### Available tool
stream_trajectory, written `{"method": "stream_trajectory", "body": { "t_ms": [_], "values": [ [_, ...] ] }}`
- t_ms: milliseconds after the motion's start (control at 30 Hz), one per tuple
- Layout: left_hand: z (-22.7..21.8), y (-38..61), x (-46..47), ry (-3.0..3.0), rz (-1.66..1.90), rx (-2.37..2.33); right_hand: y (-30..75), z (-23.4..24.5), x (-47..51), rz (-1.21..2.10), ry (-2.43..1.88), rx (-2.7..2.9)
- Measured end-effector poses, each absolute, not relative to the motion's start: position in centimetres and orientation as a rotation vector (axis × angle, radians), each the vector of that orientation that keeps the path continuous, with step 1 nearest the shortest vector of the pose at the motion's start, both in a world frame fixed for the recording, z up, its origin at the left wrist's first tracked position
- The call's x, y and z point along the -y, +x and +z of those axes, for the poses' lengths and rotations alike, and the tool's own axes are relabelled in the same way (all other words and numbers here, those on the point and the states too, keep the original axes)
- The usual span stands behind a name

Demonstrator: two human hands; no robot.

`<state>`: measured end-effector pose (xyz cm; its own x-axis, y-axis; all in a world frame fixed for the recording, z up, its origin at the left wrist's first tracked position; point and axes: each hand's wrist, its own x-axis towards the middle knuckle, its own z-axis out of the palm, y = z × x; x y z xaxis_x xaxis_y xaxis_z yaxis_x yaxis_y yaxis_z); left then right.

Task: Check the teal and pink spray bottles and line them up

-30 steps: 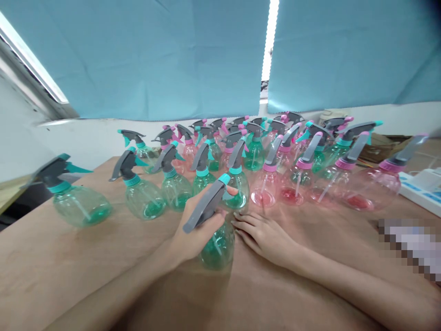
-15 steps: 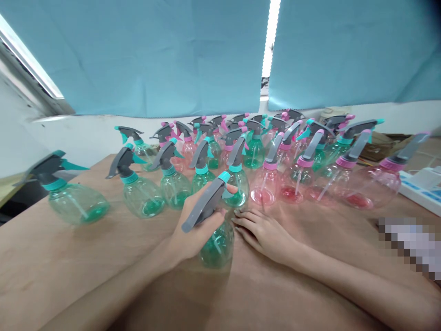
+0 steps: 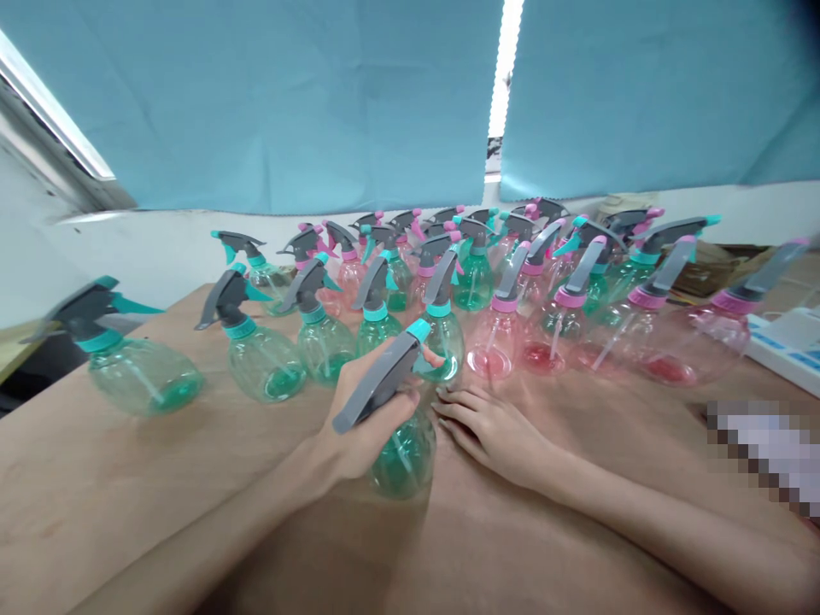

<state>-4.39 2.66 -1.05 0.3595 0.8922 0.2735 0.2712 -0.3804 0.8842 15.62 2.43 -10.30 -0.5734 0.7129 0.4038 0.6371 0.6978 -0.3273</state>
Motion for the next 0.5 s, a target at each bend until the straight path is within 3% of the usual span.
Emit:
{"method": "stream_trajectory", "body": {
  "t_ms": [500],
  "values": [
    [0.1,-4.5,-2.2,1.847,0.966,-1.118,15.6,-10.1,-2.3,0.171,-1.063,2.401]
  ]
}}
